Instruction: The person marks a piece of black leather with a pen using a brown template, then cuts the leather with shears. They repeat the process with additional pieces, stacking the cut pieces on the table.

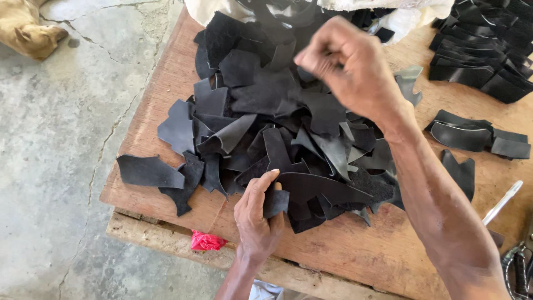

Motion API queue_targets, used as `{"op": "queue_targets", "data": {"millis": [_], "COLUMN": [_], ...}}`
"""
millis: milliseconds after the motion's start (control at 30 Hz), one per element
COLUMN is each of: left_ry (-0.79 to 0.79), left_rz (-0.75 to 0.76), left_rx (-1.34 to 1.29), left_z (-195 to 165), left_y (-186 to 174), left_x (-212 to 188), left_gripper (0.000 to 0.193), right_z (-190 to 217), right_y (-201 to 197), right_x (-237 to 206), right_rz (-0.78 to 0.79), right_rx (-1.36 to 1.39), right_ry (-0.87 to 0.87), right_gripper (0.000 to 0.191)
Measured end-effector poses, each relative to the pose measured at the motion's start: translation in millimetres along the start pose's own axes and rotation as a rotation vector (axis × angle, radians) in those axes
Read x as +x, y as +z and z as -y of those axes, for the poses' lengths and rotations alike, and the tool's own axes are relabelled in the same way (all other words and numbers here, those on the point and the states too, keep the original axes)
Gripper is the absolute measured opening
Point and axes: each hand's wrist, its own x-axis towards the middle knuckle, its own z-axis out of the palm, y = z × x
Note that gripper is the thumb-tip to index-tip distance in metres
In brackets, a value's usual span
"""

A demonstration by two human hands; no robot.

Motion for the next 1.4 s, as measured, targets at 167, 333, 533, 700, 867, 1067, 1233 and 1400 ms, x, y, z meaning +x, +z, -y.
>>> {"op": "queue_targets", "data": {"millis": [167,333,533,700,867,1067,1233,1400], "left_ry": [0.013,0.017,-0.014,-0.019,-0.038,-0.061,-0.067,-0.149], "left_rz": [-0.004,-0.056,0.004,-0.039,-0.021,-0.040,-0.085,-0.104], "left_rx": [0.004,0.010,-0.042,-0.107,-0.171,-0.118,-0.123,-0.235], "left_z": [-1,-3,-2,-1,-1,0,1,-5], "left_y": [3,1,-1,-2,-6,0,-1,-5], "left_x": [0,-3,-4,-6,-5,-6,-8,-1], "left_gripper": [0.036,0.036,0.053,0.049,0.051,0.043,0.037,0.049], "right_z": [11,12,1,-4,7,21,10,26], "right_y": [31,44,33,52,23,47,41,-11], "right_x": [-6,2,-13,-10,-9,-36,-25,-27], "right_rz": [0.088,0.228,0.181,0.065,-0.185,0.426,0.360,0.011], "right_rx": [-0.610,-0.415,-0.326,-0.382,-0.505,-0.894,-0.727,-0.261], "right_ry": [-0.567,-0.208,-0.358,-0.287,-0.204,-0.060,-0.035,-0.214], "right_gripper": [0.054,0.016,0.046,0.020,0.011,0.033,0.022,0.011]}}
